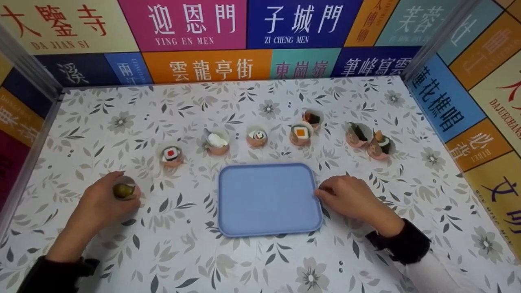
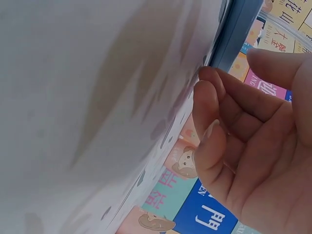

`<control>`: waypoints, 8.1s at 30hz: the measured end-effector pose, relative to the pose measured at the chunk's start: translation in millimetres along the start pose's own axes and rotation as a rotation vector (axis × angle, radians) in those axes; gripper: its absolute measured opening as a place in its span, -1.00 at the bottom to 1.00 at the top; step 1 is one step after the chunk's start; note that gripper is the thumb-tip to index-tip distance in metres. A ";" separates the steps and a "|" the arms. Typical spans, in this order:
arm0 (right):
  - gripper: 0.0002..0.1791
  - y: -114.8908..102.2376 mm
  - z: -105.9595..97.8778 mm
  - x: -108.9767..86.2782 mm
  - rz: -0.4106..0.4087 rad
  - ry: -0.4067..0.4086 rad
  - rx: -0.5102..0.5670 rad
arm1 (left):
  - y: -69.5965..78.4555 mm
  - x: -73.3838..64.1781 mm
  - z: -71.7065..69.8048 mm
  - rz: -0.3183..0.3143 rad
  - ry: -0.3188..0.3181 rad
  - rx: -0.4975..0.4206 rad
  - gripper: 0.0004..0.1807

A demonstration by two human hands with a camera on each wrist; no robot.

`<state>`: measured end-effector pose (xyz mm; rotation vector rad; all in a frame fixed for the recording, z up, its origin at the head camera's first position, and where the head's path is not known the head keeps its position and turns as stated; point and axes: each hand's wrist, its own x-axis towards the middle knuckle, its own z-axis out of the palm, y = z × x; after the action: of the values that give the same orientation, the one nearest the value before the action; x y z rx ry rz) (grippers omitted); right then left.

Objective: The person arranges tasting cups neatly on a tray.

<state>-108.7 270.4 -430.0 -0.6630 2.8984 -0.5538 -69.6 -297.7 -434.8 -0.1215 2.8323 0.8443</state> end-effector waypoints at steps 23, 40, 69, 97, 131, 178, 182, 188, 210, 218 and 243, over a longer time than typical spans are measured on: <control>-0.67 -3.0 -0.5 6.2 0.026 -0.087 0.062 | 32.8 -13.9 -0.5 0.025 0.137 -0.088 -0.26; -0.73 -3.2 -2.8 7.6 0.013 -0.122 0.051 | 88.8 -23.5 16.2 0.265 0.326 -0.204 -0.25; -0.81 -3.0 -4.2 6.3 0.020 -0.141 0.045 | 171.0 4.9 61.5 0.568 0.202 -0.360 -0.19; -0.82 -1.3 -3.8 7.0 0.027 -0.135 0.057 | 247.8 39.6 109.4 0.534 -0.091 -0.295 -0.26; -0.81 -1.8 -4.2 5.5 0.037 -0.152 0.085 | 299.9 77.6 157.7 0.668 -0.249 -0.008 -0.53; -0.82 -3.7 -6.9 6.5 0.024 -0.158 0.076 | 236.5 6.8 80.1 0.859 0.199 -0.064 -0.33; -0.82 -4.2 -6.3 6.9 0.025 -0.159 0.073 | 212.6 -6.8 76.6 0.911 0.322 -0.020 -0.37; -0.82 -3.2 -6.1 6.2 0.018 -0.153 0.066 | 178.2 -16.6 74.3 0.884 0.395 0.037 -0.32; -0.77 -2.2 -5.0 6.9 0.016 -0.155 0.068 | 90.4 22.7 35.5 0.362 0.242 0.064 0.15; -0.79 -3.0 -5.4 6.5 0.013 -0.153 0.066 | 82.9 49.8 26.1 0.149 0.118 -0.172 0.39; -0.79 -2.6 -4.7 8.1 0.022 -0.164 0.063 | 76.4 76.8 34.4 0.053 0.080 -0.126 -0.21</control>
<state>-115.8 266.2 -424.9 -0.6349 2.7208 -0.5581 -149.6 -217.0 -437.4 -0.1000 2.8667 1.0522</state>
